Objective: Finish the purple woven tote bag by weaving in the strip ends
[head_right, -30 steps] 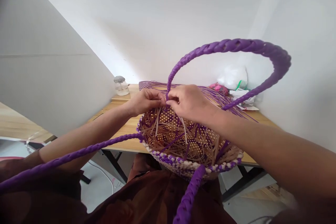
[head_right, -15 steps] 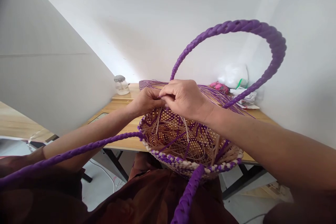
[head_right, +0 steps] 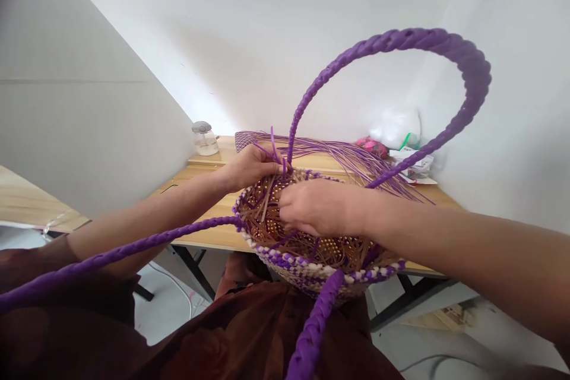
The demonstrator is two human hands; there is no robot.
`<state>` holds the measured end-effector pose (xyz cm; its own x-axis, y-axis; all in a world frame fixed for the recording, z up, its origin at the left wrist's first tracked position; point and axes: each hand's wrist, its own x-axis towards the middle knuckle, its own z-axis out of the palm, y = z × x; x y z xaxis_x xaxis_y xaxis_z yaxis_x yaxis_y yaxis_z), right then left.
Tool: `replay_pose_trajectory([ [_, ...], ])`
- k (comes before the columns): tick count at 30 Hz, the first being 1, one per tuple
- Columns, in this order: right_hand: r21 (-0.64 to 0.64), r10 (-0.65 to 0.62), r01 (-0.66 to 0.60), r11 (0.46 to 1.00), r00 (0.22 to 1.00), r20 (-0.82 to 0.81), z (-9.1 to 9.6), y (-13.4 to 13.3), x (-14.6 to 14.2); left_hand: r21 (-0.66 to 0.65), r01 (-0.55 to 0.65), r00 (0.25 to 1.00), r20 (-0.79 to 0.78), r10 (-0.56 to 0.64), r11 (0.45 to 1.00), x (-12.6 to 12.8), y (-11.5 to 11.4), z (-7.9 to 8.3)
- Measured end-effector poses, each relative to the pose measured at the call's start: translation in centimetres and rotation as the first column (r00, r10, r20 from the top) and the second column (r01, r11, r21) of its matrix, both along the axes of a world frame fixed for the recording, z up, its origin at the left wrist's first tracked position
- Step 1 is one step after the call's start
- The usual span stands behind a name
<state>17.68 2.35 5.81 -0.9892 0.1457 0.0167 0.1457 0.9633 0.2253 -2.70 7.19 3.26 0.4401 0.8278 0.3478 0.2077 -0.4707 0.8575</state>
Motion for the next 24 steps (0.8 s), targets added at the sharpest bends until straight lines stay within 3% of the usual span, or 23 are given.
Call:
replay_pose_trajectory([
  [2,0.046,-0.044,0.037,0.998,0.987,0.156,-0.7,1.0,0.2,0.009,-0.017,1.000,-0.005,0.017,1.000,0.0,0.0,-0.1],
  [4,0.118,-0.126,0.107,0.987,0.978,0.166,-0.8,1.5,0.6,0.007,-0.038,0.999,0.002,0.038,0.999,-0.1,0.0,-0.1],
  [9,0.234,-0.243,0.243,0.942,0.970,-0.028,-0.5,1.2,1.8,-0.010,-0.057,0.998,-0.039,0.057,0.998,0.0,-0.2,0.1],
  [15,0.137,-0.268,0.323,0.936,0.911,-0.313,-0.9,1.3,1.1,-0.056,-0.015,0.995,-0.096,0.009,0.998,0.1,-0.4,0.5],
  [18,0.234,-0.307,0.394,0.889,0.891,-0.334,-0.4,1.0,0.6,-0.087,-0.001,0.995,-0.104,-0.008,0.996,0.2,-0.3,0.8],
  [21,0.402,-0.349,0.447,0.799,0.889,-0.295,0.4,-0.1,0.3,-0.156,-0.014,0.996,-0.093,-0.001,0.988,0.3,-0.5,1.1],
  [24,0.453,-0.399,0.509,0.732,0.859,-0.322,1.2,-1.4,-0.1,-0.155,-0.053,0.992,-0.120,0.034,0.987,0.3,-0.9,1.3],
])
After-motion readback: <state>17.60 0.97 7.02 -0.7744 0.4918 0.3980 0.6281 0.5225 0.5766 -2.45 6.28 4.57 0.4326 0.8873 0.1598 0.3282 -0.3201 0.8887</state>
